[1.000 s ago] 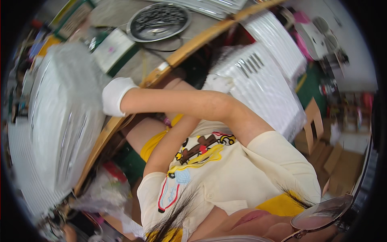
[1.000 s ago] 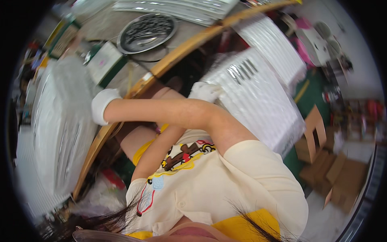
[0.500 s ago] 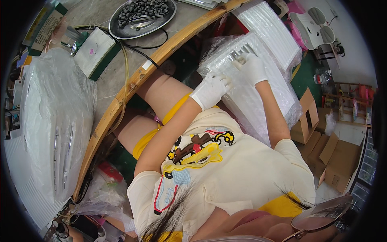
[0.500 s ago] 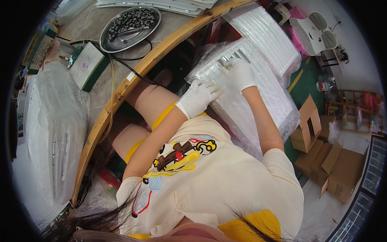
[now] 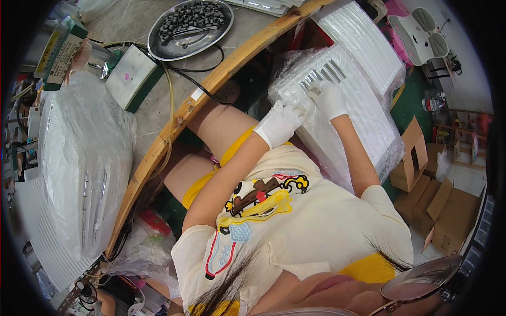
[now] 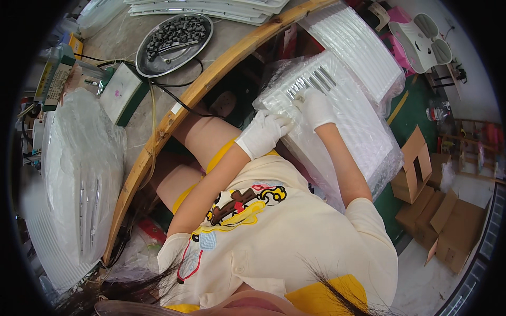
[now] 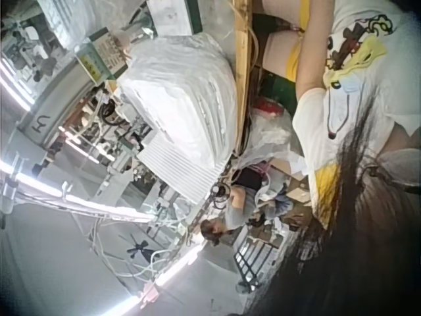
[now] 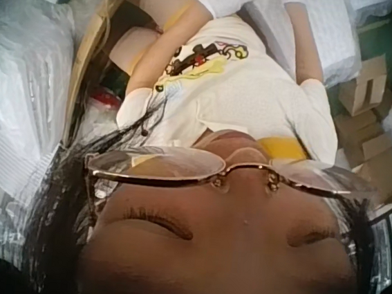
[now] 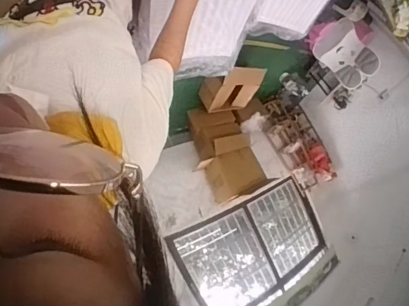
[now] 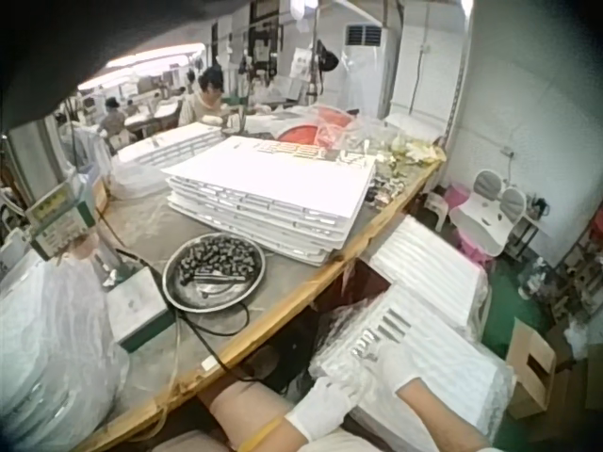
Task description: Manually assemble small metal components into a plastic tray fixture at an industrial workbench.
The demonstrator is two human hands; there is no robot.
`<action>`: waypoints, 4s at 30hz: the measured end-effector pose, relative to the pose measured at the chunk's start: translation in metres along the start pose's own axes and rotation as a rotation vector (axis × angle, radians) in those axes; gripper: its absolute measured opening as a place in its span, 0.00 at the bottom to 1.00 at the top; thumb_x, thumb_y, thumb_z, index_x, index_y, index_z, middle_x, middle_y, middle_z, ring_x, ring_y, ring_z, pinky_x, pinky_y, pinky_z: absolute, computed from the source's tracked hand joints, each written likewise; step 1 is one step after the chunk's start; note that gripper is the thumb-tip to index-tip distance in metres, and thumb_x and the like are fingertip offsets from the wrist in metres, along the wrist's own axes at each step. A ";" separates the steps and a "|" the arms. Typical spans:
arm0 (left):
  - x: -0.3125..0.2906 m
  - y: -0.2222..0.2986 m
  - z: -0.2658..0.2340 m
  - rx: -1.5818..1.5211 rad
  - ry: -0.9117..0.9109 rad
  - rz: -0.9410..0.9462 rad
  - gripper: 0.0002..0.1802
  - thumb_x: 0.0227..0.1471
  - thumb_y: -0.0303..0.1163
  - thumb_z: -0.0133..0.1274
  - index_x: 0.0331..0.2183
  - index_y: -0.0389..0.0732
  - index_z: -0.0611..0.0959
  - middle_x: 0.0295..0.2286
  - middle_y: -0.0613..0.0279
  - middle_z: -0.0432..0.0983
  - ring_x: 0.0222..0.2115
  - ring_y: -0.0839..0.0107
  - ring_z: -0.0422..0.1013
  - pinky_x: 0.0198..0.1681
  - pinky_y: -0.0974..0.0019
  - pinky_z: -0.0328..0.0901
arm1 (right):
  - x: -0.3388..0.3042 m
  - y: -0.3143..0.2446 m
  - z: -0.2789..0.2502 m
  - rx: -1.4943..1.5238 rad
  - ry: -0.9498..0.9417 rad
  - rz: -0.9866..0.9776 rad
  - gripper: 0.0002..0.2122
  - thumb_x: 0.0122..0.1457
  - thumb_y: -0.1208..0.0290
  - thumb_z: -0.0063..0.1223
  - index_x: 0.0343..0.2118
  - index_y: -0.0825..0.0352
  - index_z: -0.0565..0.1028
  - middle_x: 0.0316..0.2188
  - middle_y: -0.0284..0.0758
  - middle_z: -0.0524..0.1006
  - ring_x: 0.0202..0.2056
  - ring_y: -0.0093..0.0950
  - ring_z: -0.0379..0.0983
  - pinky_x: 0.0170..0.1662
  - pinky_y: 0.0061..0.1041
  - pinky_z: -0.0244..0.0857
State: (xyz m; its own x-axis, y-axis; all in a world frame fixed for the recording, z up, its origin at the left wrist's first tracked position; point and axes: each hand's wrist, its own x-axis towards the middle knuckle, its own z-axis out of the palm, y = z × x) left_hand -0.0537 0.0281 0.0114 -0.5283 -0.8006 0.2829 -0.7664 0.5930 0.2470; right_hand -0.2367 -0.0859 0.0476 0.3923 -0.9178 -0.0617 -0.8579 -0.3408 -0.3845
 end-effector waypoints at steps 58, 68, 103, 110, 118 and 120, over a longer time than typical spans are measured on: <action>-0.280 -0.016 -0.363 0.678 0.382 -1.061 0.22 0.44 0.27 0.58 0.46 0.48 0.84 0.48 0.65 0.79 0.50 0.63 0.73 0.53 0.55 0.63 | 0.024 -0.382 -0.041 0.666 0.259 -1.307 0.22 0.41 0.84 0.69 0.41 0.57 0.81 0.16 0.27 0.63 0.17 0.29 0.62 0.23 0.28 0.56; -0.276 0.014 -0.370 0.623 0.434 -1.018 0.21 0.39 0.25 0.61 0.40 0.47 0.83 0.44 0.68 0.80 0.46 0.64 0.75 0.44 0.58 0.67 | 0.019 -0.381 -0.032 0.649 0.142 -1.273 0.18 0.43 0.86 0.67 0.38 0.58 0.82 0.16 0.29 0.67 0.17 0.28 0.63 0.24 0.26 0.58; -0.556 -0.205 -0.501 0.499 0.114 -1.486 0.16 0.58 0.25 0.55 0.49 0.46 0.82 0.41 0.54 0.81 0.43 0.57 0.76 0.48 0.58 0.68 | 0.117 -0.285 -0.074 0.283 0.050 -0.332 0.07 0.59 0.70 0.62 0.41 0.60 0.85 0.29 0.37 0.83 0.27 0.28 0.79 0.34 0.25 0.72; -0.482 -0.169 -0.512 0.897 0.090 -1.386 0.14 0.59 0.27 0.56 0.47 0.44 0.83 0.40 0.52 0.81 0.42 0.58 0.77 0.45 0.59 0.70 | 0.168 -0.292 -0.030 -0.105 0.159 -0.591 0.07 0.56 0.62 0.63 0.32 0.58 0.86 0.31 0.36 0.79 0.39 0.36 0.77 0.44 0.38 0.73; -0.236 -0.049 -0.459 0.772 0.727 -1.041 0.20 0.54 0.23 0.62 0.50 0.45 0.83 0.42 0.61 0.82 0.41 0.71 0.76 0.44 0.66 0.70 | 0.174 -0.297 -0.030 -0.261 0.026 -0.473 0.07 0.52 0.62 0.66 0.30 0.57 0.86 0.33 0.39 0.80 0.39 0.39 0.79 0.45 0.38 0.74; -0.210 -0.018 -0.429 0.525 0.857 -0.962 0.23 0.49 0.17 0.63 0.48 0.42 0.83 0.43 0.60 0.82 0.43 0.68 0.76 0.47 0.65 0.70 | 0.168 -0.306 -0.031 -0.230 0.103 -0.543 0.07 0.53 0.64 0.66 0.30 0.61 0.85 0.33 0.41 0.80 0.38 0.41 0.78 0.44 0.39 0.73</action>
State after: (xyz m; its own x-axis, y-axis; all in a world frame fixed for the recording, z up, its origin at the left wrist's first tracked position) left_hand 0.2278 0.2222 0.3454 0.5189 -0.4558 0.7232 -0.8438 -0.4086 0.3478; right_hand 0.0815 -0.1416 0.1835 0.7702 -0.6112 0.1821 -0.5983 -0.7914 -0.1257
